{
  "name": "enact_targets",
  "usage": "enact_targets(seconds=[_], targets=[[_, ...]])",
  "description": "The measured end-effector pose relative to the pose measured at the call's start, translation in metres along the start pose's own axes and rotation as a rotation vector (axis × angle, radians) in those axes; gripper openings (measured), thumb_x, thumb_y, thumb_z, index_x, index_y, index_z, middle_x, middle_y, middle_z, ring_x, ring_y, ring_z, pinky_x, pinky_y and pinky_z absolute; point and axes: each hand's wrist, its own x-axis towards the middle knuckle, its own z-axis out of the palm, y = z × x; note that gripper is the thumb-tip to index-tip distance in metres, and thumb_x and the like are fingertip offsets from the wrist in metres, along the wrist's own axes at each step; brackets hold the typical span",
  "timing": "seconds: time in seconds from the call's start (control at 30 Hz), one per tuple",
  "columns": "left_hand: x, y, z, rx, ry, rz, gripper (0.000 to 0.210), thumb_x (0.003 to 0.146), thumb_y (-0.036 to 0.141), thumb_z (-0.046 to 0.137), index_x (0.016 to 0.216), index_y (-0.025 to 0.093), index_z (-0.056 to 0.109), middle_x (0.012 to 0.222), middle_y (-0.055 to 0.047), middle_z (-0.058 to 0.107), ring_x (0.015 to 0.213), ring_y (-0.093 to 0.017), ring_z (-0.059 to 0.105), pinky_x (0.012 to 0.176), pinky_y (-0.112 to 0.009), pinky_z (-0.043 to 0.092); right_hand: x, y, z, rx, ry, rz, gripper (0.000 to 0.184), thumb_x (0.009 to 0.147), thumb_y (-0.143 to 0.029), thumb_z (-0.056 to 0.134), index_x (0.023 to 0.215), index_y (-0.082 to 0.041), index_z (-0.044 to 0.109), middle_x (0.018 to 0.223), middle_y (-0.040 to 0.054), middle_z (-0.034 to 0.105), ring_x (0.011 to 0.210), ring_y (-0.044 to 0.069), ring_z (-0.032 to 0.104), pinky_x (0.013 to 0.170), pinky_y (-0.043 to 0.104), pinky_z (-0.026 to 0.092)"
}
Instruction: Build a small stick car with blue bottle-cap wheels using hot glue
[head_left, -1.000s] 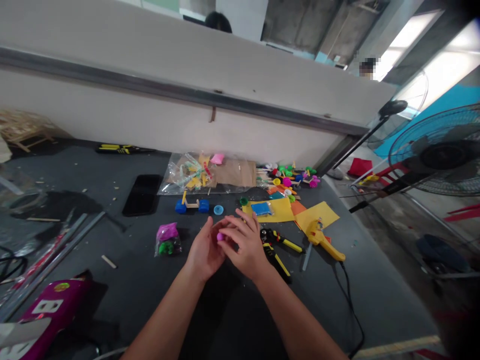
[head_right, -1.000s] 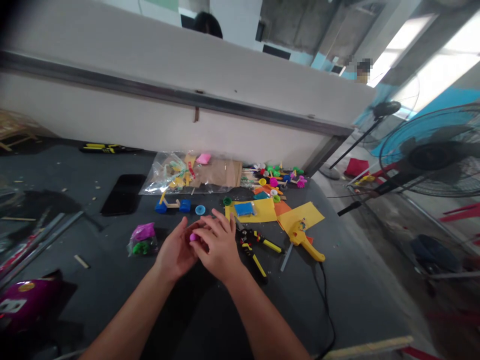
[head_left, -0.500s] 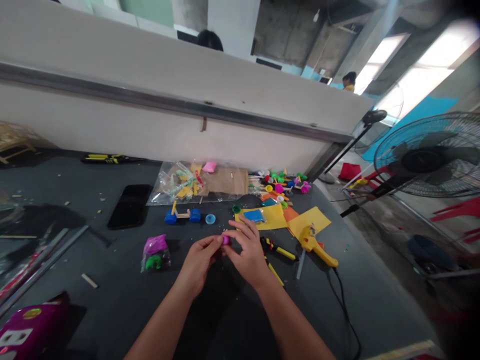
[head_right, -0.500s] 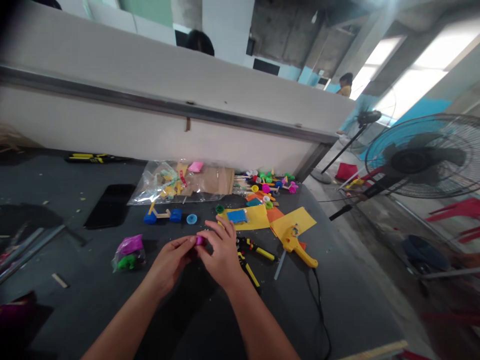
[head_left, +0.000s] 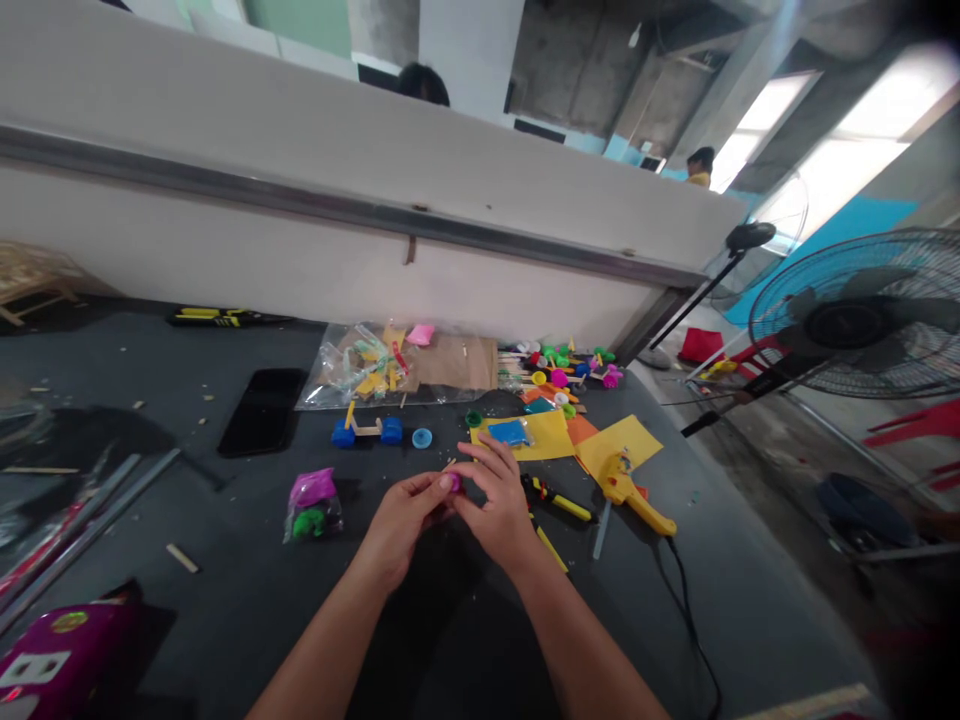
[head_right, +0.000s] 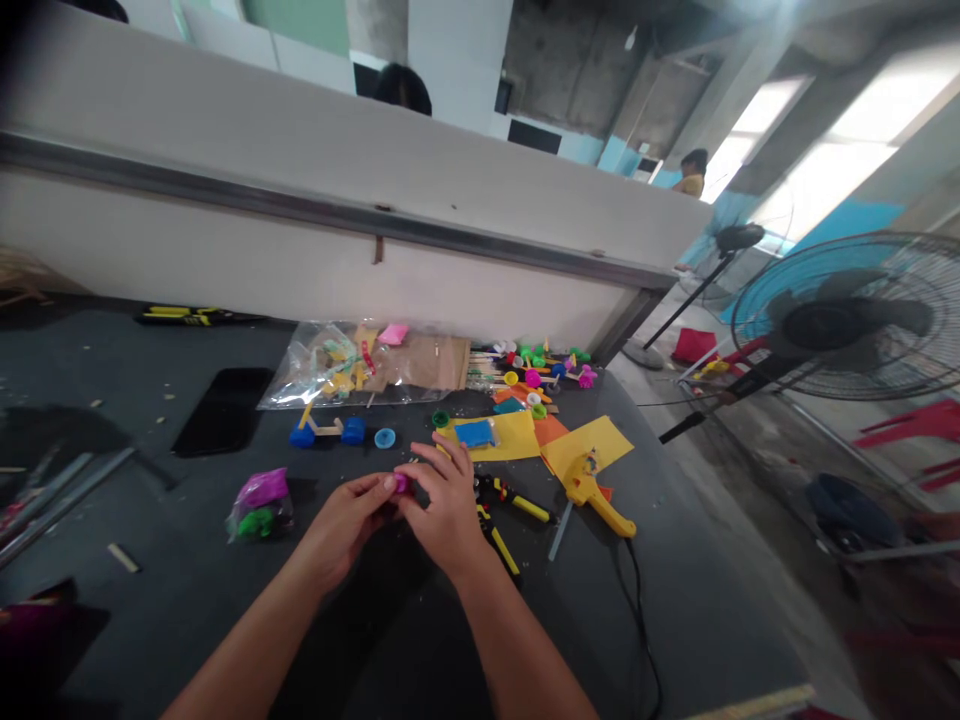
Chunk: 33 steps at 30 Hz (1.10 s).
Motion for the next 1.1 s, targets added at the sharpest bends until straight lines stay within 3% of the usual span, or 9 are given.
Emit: enact_targets(seconds=[0.17,0.3,0.5,0.63,0.83,1.0,1.1], targets=[[0.001,-0.001,-0.001,-0.004,0.007,-0.008,0.023,0.062,0.034,0.079,0.069,0.014,0.069,0.068,0.000,0.063,0.064,-0.008,0.055,0.069,-0.020,0.047,0.001,-0.002,-0.002,0.035,-0.033,-0.043,0.028,0.076,-0.023,0.069,0.103,-0.027,0.067,0.119,0.0043,0.062,0.125,0.025,0.043,0.107,0.048,0.031],[0.002,-0.002,-0.001,-0.048,-0.023,-0.029,0.027,0.064,0.038,0.077,0.076,0.014,0.071,0.074,-0.002,0.065,0.070,-0.011,0.058,0.073,-0.024,0.049,0.001,-0.001,0.000,0.052,0.026,-0.025,0.017,0.077,-0.021,0.067,0.093,-0.026,0.068,0.111,0.0036,0.066,0.121,0.025,0.047,0.107,0.049,0.030],[0.003,-0.002,-0.002,-0.040,0.005,-0.019,0.024,0.063,0.034,0.079,0.069,0.014,0.069,0.067,0.001,0.061,0.063,-0.007,0.054,0.065,-0.019,0.047,0.002,0.001,0.001,0.103,-0.046,-0.039,0.029,0.074,-0.023,0.070,0.102,-0.026,0.066,0.119,0.0046,0.062,0.123,0.025,0.044,0.105,0.046,0.035],[0.003,-0.001,0.000,-0.054,-0.010,-0.010,0.029,0.066,0.041,0.075,0.071,0.014,0.070,0.068,-0.001,0.063,0.066,-0.009,0.056,0.070,-0.023,0.049,0.003,0.002,0.005,0.123,0.024,-0.010,0.016,0.077,-0.021,0.066,0.093,-0.025,0.067,0.111,0.0049,0.065,0.120,0.024,0.047,0.103,0.045,0.037],[0.004,0.001,-0.003,-0.015,0.031,0.004,0.024,0.062,0.035,0.079,0.070,0.014,0.070,0.067,0.001,0.062,0.061,-0.007,0.054,0.065,-0.019,0.047,0.003,0.005,0.009,0.174,-0.006,-0.027,0.028,0.074,-0.026,0.071,0.101,-0.025,0.065,0.115,0.0056,0.064,0.120,0.024,0.047,0.103,0.044,0.037],[0.006,-0.002,-0.004,-0.035,-0.009,0.000,0.030,0.066,0.042,0.075,0.075,0.013,0.071,0.071,-0.001,0.064,0.067,-0.010,0.057,0.072,-0.024,0.050,0.003,0.007,0.012,0.199,0.058,0.042,0.017,0.074,-0.022,0.069,0.091,-0.024,0.066,0.109,0.0054,0.066,0.116,0.024,0.050,0.101,0.043,0.038],[0.006,-0.002,-0.003,-0.023,0.012,0.006,0.027,0.063,0.037,0.078,0.073,0.013,0.070,0.069,0.000,0.063,0.065,-0.008,0.056,0.070,-0.022,0.049,0.002,0.007,0.013,0.204,0.058,0.042,0.023,0.071,-0.023,0.072,0.094,-0.023,0.065,0.109,0.0063,0.065,0.116,0.024,0.050,0.100,0.042,0.038]])
